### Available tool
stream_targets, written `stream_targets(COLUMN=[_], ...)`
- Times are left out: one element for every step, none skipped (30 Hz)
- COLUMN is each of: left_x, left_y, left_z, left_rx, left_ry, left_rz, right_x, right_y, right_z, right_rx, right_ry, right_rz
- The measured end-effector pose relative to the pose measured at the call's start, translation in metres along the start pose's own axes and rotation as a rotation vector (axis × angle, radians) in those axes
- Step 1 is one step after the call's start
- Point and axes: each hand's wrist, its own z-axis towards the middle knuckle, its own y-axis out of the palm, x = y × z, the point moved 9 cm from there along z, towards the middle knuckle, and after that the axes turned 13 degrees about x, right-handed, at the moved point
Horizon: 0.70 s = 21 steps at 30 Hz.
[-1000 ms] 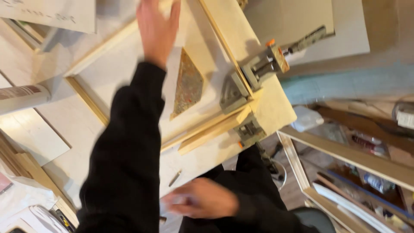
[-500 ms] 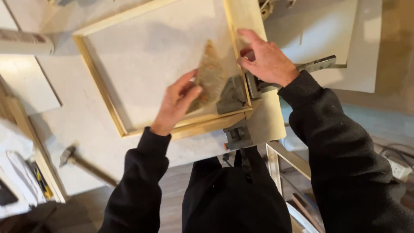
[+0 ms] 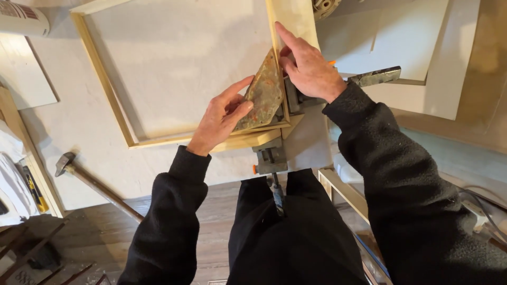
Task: The person clamps a wooden picture frame corner in a bench vise, tightens the clamp screw, and taps the joint with a hammer. They then remove the frame, carry it to a storage rack, and apply wood glue to the end of a frame molding piece by hand.
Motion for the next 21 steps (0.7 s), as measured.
stream_targets(left_x=[0.000,0.000,0.000,-0.002,-0.005,-0.003,-0.001,-0.002,-0.006,-0.011,-0.016,-0.013,-0.014,-0.016,-0.019,-0.021,-0.023,-0.022,-0.018,-0.016,-0.015], left_y=[0.000,0.001,0.001,0.002,0.002,0.003,0.002,0.003,0.004,0.005,0.005,0.004,0.005,0.006,0.007,0.008,0.008,0.006,0.002,-0.002,-0.011], left_z=[0.000,0.001,0.002,0.002,0.003,0.005,0.008,0.006,0.006,0.006,0.006,0.009,0.012,0.010,0.009,0.009,0.010,0.008,0.006,0.001,-0.010], left_rx=[-0.003,-0.011,-0.014,-0.020,-0.027,-0.028,-0.028,-0.034,-0.040,-0.067,-0.094,-0.092,-0.108,-0.126,-0.126,-0.105,-0.082,-0.076,-0.053,-0.029,-0.020], left_ry=[-0.006,-0.009,-0.007,-0.014,-0.020,-0.017,-0.011,-0.016,-0.023,-0.048,-0.074,-0.068,-0.080,-0.099,-0.102,-0.081,-0.060,-0.060,-0.026,0.001,-0.005], left_rz=[0.018,0.038,0.041,0.062,0.083,0.084,0.086,0.086,0.085,0.078,0.070,0.069,0.093,0.115,0.111,0.115,0.118,0.115,0.100,0.083,0.078], right_x=[0.000,0.000,-0.003,-0.004,-0.005,0.003,0.002,0.002,-0.002,-0.010,-0.018,-0.029,-0.026,-0.024,-0.026,-0.022,-0.020,-0.026,-0.039,-0.051,-0.058], right_y=[0.000,-0.001,-0.003,-0.005,-0.007,-0.005,-0.007,-0.006,-0.008,-0.010,-0.011,-0.018,-0.021,-0.021,-0.020,-0.020,-0.020,-0.023,-0.031,-0.037,-0.043], right_z=[-0.001,-0.001,-0.001,-0.003,-0.005,-0.002,0.001,-0.001,-0.007,-0.008,-0.009,-0.005,0.000,-0.001,-0.003,-0.005,-0.008,-0.010,-0.010,-0.014,-0.017], right_rx=[-0.002,0.001,0.006,0.013,0.021,0.024,0.082,0.133,0.130,0.143,0.157,0.159,0.108,0.049,0.045,0.035,0.025,0.021,0.073,0.118,0.107], right_ry=[0.001,0.004,0.004,0.014,0.023,0.022,-0.082,-0.176,-0.167,-0.188,-0.209,-0.213,-0.071,0.077,0.079,0.136,0.193,0.188,0.112,0.037,0.034], right_rz=[-0.004,-0.008,-0.007,-0.012,-0.017,-0.019,-0.057,-0.091,-0.090,-0.102,-0.114,-0.117,-0.094,-0.067,-0.069,-0.048,-0.027,-0.029,-0.048,-0.065,-0.065])
